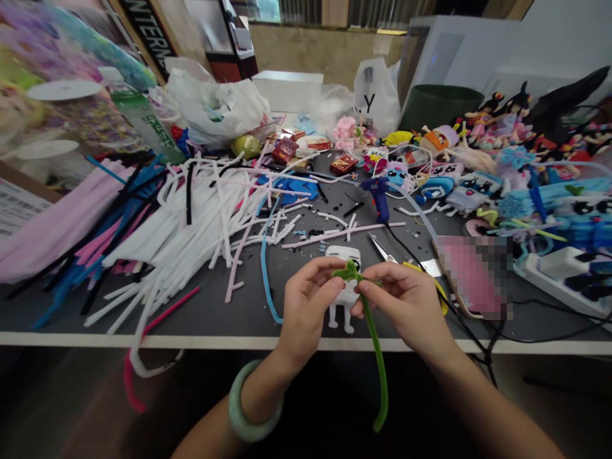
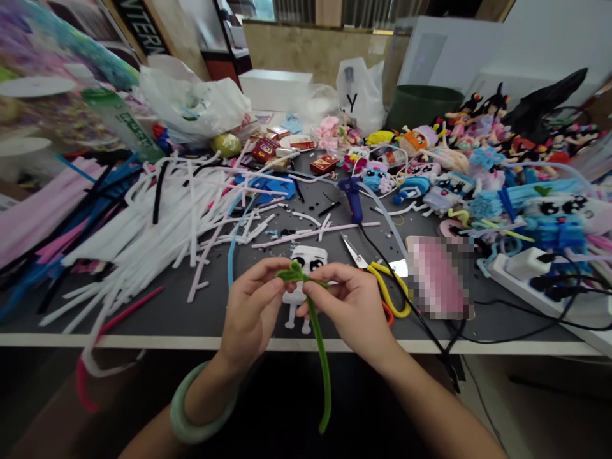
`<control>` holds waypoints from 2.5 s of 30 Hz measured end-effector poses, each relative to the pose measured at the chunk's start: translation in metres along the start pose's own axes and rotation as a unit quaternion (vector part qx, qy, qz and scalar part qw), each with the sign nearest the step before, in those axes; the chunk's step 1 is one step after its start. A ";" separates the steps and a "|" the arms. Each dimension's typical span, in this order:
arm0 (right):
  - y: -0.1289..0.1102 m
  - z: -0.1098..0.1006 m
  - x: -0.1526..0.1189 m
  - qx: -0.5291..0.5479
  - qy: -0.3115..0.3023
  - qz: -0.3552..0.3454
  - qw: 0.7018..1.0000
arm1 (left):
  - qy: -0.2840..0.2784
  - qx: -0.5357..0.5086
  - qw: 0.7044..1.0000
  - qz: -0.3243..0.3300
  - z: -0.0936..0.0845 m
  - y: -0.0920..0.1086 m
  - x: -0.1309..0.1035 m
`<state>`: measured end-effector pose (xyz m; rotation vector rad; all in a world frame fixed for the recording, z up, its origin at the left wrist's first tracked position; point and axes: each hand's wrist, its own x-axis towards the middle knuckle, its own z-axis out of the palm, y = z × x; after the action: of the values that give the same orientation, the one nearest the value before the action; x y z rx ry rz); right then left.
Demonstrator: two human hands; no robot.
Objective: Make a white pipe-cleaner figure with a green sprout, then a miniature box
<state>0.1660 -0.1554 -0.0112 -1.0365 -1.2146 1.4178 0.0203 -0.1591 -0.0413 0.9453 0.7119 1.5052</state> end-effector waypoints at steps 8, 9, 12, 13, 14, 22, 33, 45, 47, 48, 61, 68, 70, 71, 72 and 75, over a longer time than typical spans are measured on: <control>0.005 0.001 -0.007 -0.108 -0.002 -0.070 0.992 | -0.024 0.124 0.992 -0.019 0.005 0.018 0.005; 0.005 0.001 -0.008 -0.145 0.009 -0.099 0.984 | -0.027 0.130 0.991 -0.026 0.005 0.020 0.005; 0.006 0.001 -0.012 -0.245 0.033 -0.168 0.954 | -0.038 0.143 0.988 -0.039 0.000 0.023 0.004; 0.005 0.001 -0.013 -0.252 0.030 -0.171 0.952 | -0.044 0.149 0.987 -0.039 -0.002 0.025 0.004; 0.004 0.001 -0.013 -0.239 0.020 -0.159 0.958 | -0.050 0.157 0.986 -0.036 -0.003 0.026 0.004; -0.001 -0.002 -0.004 0.038 -0.182 0.102 0.977 | -0.072 0.154 0.985 0.012 -0.003 0.036 -0.001; -0.002 -0.002 -0.003 0.148 -0.189 0.172 0.955 | -0.123 0.215 0.961 0.121 -0.007 0.037 -0.008; -0.007 0.005 -0.027 -0.378 0.037 -0.290 0.878 | -0.093 0.407 0.861 0.290 -0.008 0.021 -0.015; -0.002 0.005 -0.030 -0.455 0.068 -0.378 0.803 | -0.072 0.406 0.863 0.294 -0.006 0.019 -0.015; 0.001 0.005 -0.031 -0.483 0.081 -0.408 0.770 | -0.061 0.405 0.865 0.291 -0.005 0.019 -0.015; -0.010 0.006 -0.027 -0.362 0.082 -0.265 0.890 | -0.059 0.400 0.854 0.327 0.013 0.016 -0.006; -0.018 -0.007 -0.017 0.032 -0.060 0.028 0.997 | -0.119 0.361 0.836 0.395 0.011 0.018 -0.003; -0.017 -0.008 -0.015 0.092 -0.086 0.071 0.989 | -0.132 0.362 0.825 0.412 0.010 0.019 -0.004; -0.017 -0.008 -0.015 0.104 -0.102 0.090 0.985 | -0.135 0.363 0.822 0.418 0.009 0.020 -0.004; -0.016 -0.008 -0.015 0.108 -0.120 0.103 0.982 | -0.137 0.364 0.819 0.422 0.008 0.021 -0.004; -0.015 -0.010 -0.017 0.094 -0.152 0.115 0.977 | -0.140 0.373 0.818 0.415 0.008 0.023 -0.004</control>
<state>0.1805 -0.1694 0.0028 -0.8698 -1.1719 1.8888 0.0157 -0.1674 -0.0190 2.2556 0.7128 1.7634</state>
